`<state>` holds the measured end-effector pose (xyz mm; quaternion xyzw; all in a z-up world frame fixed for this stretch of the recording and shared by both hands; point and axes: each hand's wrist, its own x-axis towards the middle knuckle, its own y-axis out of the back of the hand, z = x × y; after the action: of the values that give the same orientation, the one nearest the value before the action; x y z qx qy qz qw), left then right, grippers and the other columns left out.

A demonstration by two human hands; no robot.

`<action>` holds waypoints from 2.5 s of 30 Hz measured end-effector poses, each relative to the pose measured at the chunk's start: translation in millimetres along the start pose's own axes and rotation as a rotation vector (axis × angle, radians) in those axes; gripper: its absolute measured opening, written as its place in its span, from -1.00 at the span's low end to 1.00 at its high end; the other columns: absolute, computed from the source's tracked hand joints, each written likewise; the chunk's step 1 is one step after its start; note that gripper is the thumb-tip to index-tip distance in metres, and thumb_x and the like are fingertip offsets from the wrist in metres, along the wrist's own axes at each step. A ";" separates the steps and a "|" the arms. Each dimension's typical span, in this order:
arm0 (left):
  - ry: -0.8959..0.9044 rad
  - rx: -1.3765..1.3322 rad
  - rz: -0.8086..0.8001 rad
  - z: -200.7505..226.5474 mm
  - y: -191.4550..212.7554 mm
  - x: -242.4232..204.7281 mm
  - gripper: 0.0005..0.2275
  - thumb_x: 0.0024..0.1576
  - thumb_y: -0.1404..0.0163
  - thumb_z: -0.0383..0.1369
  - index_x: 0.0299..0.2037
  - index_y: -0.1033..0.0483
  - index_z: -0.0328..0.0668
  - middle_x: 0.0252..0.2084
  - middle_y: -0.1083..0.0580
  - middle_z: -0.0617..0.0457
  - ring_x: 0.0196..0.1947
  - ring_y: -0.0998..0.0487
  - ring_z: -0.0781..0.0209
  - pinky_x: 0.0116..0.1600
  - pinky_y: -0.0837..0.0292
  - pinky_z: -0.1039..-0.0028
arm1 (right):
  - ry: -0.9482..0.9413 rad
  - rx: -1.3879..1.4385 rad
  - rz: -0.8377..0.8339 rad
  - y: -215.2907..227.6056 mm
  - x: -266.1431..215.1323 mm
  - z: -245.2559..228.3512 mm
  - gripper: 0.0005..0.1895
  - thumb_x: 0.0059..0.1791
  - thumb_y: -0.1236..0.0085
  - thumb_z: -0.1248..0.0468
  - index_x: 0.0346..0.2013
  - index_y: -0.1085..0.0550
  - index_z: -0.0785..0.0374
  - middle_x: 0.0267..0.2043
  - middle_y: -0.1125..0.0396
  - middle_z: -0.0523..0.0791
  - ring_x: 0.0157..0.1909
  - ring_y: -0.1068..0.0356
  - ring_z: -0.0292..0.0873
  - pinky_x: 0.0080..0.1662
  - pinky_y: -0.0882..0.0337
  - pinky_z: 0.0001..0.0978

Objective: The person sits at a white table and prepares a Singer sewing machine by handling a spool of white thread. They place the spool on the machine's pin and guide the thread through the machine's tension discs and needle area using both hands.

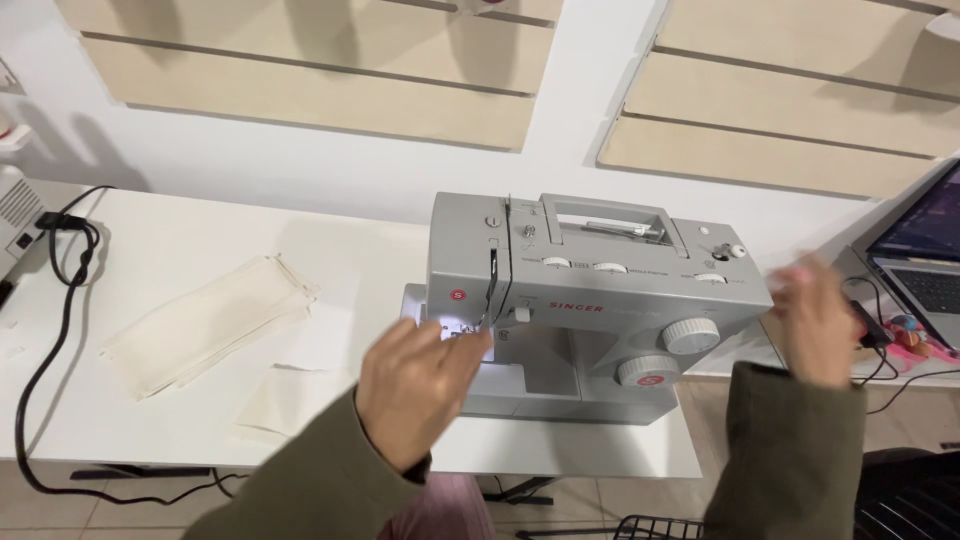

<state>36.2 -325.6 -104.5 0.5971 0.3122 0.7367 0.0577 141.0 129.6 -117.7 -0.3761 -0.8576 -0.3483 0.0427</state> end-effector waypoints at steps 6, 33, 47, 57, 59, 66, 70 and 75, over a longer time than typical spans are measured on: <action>0.215 -0.157 -0.103 12.2 -30.1 -37.7 -0.94 0.09 -0.22 -0.43 -0.35 -0.64 -0.23 -0.66 -0.47 0.04 -0.61 -0.41 0.11 -0.42 -0.28 0.31 | 0.366 0.374 0.201 -58.8 -119.6 -76.5 -0.63 0.37 0.06 0.13 -0.02 -0.43 0.45 -0.05 -0.44 -0.01 -0.05 -0.38 -0.20 0.15 -0.43 -0.35; 0.877 -0.573 -0.242 -3.2 6.1 -228.9 -0.74 0.01 -0.22 -0.45 -0.07 -0.69 -0.09 0.21 -0.48 0.05 -0.03 -0.58 0.21 -0.20 -0.59 0.48 | -0.153 0.606 -0.404 -275.1 -117.0 -67.0 -0.78 0.02 -0.27 0.26 -0.32 -0.55 0.43 -0.41 -0.48 -0.07 -0.46 -0.44 -0.32 -0.42 -0.47 -0.47; 0.793 -0.641 -0.327 28.8 16.8 -214.4 -0.77 0.13 -0.15 -0.42 -0.01 -0.60 -0.15 0.23 -0.44 0.04 -0.08 -0.61 0.21 -0.15 -0.58 0.48 | 0.041 0.512 -0.193 -293.6 -116.6 -72.5 -0.84 -0.02 -0.16 0.40 -0.25 -0.59 0.48 -0.39 -0.54 -0.11 -0.53 -0.38 -0.40 -0.49 -0.45 -0.51; 0.214 -0.199 -0.058 -16.1 -81.9 -110.4 -0.52 0.04 0.03 -0.67 0.22 -0.49 -0.23 -0.11 -0.42 -0.03 -0.14 -0.44 -0.03 -0.12 -0.39 0.20 | 0.187 0.399 -0.347 -259.7 -140.0 -96.6 -0.87 0.00 -0.24 0.34 -0.25 -0.66 0.36 -0.48 -0.46 -0.24 -0.47 -0.26 -0.51 -0.43 -0.28 -0.62; 0.164 -0.202 -0.049 -23.5 -94.0 -104.7 -0.53 0.03 0.01 -0.67 0.18 -0.51 -0.13 -0.14 -0.40 0.01 -0.14 -0.45 0.00 -0.15 -0.36 0.23 | 0.176 0.438 -0.375 -257.9 -135.6 -82.4 -0.86 0.00 -0.26 0.32 -0.24 -0.64 0.36 -0.44 -0.48 -0.22 -0.45 -0.32 -0.49 -0.40 -0.35 -0.60; 0.140 -0.002 -0.136 -48.8 -108.8 -100.2 -0.72 0.09 -0.13 -0.54 0.00 -0.60 -0.10 -0.20 -0.44 0.09 -0.18 -0.44 0.05 -0.18 -0.33 0.20 | 0.131 0.445 -0.384 -259.7 -114.1 -66.2 -0.81 -0.01 -0.31 0.31 -0.21 -0.62 0.41 -0.41 -0.47 -0.19 -0.49 -0.32 -0.42 -0.41 -0.34 -0.56; 0.327 -0.320 0.003 -50.0 -113.0 -102.2 -0.90 0.15 -0.24 -0.45 -0.20 -0.59 -0.16 -0.25 -0.52 0.09 -0.30 -0.47 0.16 -0.19 -0.40 0.35 | 0.108 0.566 -0.276 -271.7 -100.0 -51.7 -0.86 0.03 -0.19 0.41 -0.30 -0.53 0.54 -0.43 -0.48 -0.09 -0.46 -0.43 -0.37 -0.37 -0.46 -0.50; 0.628 -0.578 0.129 -54.8 -113.4 -100.1 -0.95 0.22 -0.24 -0.51 -0.23 -0.62 -0.24 -0.35 -0.55 0.12 -0.49 -0.42 0.38 -0.40 -0.29 0.55 | 0.058 0.654 -0.153 -312.1 -75.8 -28.2 -0.86 -0.06 0.01 0.53 -0.40 -0.52 0.55 -0.45 -0.52 -0.05 -0.48 -0.53 -0.29 -0.37 -0.56 -0.42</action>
<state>-18.5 -302.4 -253.9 0.3213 0.0574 0.9420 0.0785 -20.8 -82.9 -298.3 -0.2670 -0.9481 -0.0675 0.1591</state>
